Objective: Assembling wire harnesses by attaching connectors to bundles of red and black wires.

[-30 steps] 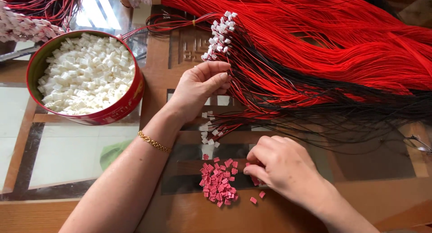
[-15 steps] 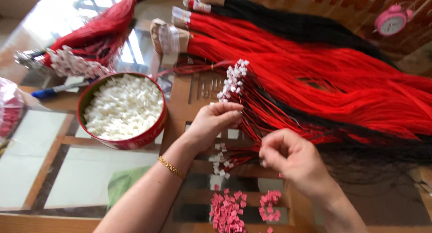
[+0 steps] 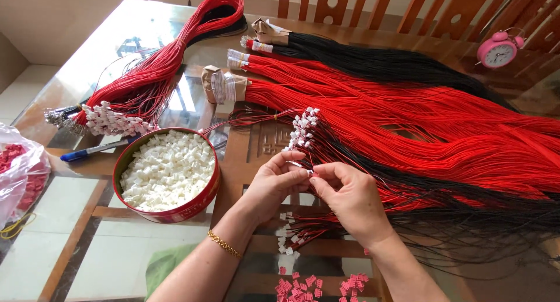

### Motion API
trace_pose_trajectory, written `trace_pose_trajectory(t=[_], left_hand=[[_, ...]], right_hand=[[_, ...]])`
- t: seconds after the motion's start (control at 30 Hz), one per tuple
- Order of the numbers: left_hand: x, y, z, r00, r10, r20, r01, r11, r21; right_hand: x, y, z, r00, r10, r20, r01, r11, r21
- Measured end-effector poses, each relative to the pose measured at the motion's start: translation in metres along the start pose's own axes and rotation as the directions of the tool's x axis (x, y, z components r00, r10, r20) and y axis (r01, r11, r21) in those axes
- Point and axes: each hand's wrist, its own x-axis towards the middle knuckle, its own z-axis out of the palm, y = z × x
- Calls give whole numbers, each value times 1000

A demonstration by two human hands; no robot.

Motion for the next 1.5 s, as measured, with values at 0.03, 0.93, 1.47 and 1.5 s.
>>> trace_pose_trajectory(t=[0.03,0.93,1.47,1.5], left_hand=[[0,1,1,1000,-1,-1,1,1000,0],[-5,4,3,999,24,23,-24,999,23],[-7,4,5,993,-5,120,-5,997,78],[-9,9,9,991,-2,131,-12,994,109]], right_hand=[[1,4,2,1000,1,1,-1,1000,1],[2,24,26,940,-294,-171,309,949,64],[15,42,6,973,-182,143,119,923,366],[16,40,6,976,-162,146,106,938,330]])
